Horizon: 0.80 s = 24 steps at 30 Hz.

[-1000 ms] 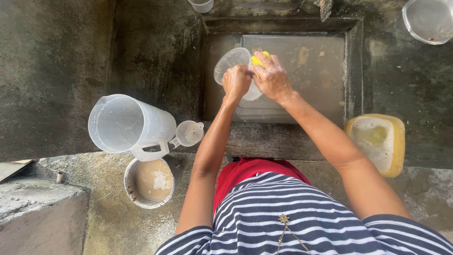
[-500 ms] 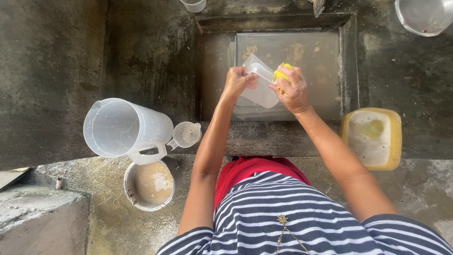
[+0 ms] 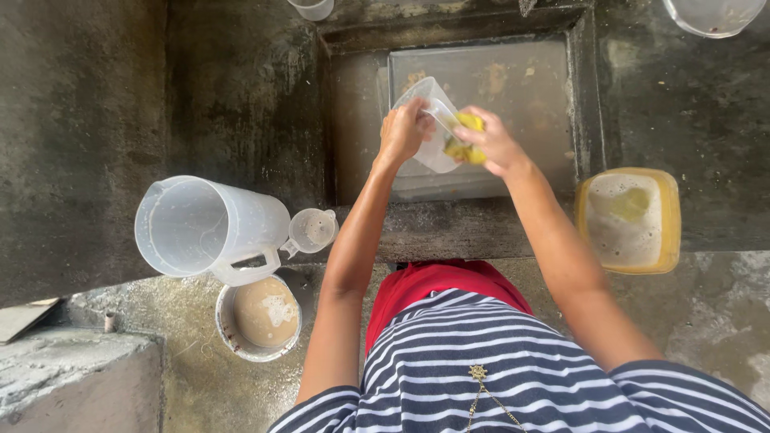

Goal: The person washes several plastic containers and pitchers by hand using a sponge and soapy water, rinsing them under a faucet in a concrete sink.

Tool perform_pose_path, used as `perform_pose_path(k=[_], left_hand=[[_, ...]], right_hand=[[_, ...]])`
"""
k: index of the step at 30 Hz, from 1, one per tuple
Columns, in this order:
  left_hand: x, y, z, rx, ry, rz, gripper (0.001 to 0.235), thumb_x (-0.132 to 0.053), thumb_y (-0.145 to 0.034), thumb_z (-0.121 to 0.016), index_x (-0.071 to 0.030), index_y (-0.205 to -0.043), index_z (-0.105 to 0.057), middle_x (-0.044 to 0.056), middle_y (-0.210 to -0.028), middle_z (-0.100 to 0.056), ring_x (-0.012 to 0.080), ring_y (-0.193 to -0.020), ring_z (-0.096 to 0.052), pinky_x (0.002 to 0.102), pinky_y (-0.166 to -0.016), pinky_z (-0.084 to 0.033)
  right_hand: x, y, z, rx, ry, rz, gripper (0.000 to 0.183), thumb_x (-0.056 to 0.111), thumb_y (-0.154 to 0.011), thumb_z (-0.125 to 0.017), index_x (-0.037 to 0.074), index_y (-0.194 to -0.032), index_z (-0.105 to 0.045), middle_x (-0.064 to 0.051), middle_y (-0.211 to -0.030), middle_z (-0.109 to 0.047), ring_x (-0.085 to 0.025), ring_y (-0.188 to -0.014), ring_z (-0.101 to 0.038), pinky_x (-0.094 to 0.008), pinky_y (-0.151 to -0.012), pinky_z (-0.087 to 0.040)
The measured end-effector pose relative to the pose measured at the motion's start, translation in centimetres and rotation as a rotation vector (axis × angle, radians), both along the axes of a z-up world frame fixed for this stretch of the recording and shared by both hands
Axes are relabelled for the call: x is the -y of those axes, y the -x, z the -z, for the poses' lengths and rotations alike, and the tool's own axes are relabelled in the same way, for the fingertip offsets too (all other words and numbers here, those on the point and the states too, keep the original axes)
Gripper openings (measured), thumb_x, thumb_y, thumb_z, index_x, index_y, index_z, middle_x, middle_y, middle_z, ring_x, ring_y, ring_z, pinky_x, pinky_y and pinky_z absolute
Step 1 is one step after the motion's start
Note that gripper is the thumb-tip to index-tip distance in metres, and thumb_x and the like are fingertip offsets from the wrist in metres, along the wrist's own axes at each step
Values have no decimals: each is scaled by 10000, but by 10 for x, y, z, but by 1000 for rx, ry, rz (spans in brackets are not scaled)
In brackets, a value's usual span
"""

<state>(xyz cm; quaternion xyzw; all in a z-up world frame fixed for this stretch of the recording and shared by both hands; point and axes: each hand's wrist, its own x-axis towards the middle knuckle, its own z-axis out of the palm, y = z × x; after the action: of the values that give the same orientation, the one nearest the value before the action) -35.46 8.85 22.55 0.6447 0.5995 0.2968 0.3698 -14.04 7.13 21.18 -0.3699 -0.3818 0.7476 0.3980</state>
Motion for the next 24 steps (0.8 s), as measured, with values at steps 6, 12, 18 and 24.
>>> perform_pose_path(k=[6, 12, 18, 24], left_hand=[[-14, -27, 41, 94, -113, 12, 256, -66, -888, -696, -41, -1143, -688, 114, -887, -791, 199, -767, -777, 359, -684, -575], [-36, -67, 80, 379, -53, 24, 226, -8, -902, -642, 18, -1126, -627, 129, -932, -786, 203, -809, -790, 326, -694, -606], [-71, -56, 86, 770, 253, -242, 190, -40, -978, -570, -4, -1154, -635, 128, -1064, -772, 241, -916, -777, 384, -794, -635], [-107, -41, 90, 1369, 354, -147, 235, -20, -980, -537, -36, -1207, -596, 179, -1253, -671, 359, -1087, -693, 558, -913, -581]], right_hand=[[86, -128, 42, 425, -217, 561, 226, -8, -971, -652, -12, -1195, -627, -221, -1139, -678, -306, -918, -741, -454, -719, -642], [154, -256, 89, 1464, -71, 551, 516, 190, -856, -819, 38, -1300, -605, -242, -1281, -546, -378, -1061, -621, -489, -874, -557], [74, -202, 28, 1209, -407, 615, 400, 194, -911, -803, 56, -1264, -674, -142, -1206, -618, -271, -1017, -641, -412, -908, -540], [-115, -44, -123, 730, -1230, 717, 357, 38, -894, -800, 18, -1221, -661, -126, -1252, -584, -300, -1154, -601, -382, -912, -517]])
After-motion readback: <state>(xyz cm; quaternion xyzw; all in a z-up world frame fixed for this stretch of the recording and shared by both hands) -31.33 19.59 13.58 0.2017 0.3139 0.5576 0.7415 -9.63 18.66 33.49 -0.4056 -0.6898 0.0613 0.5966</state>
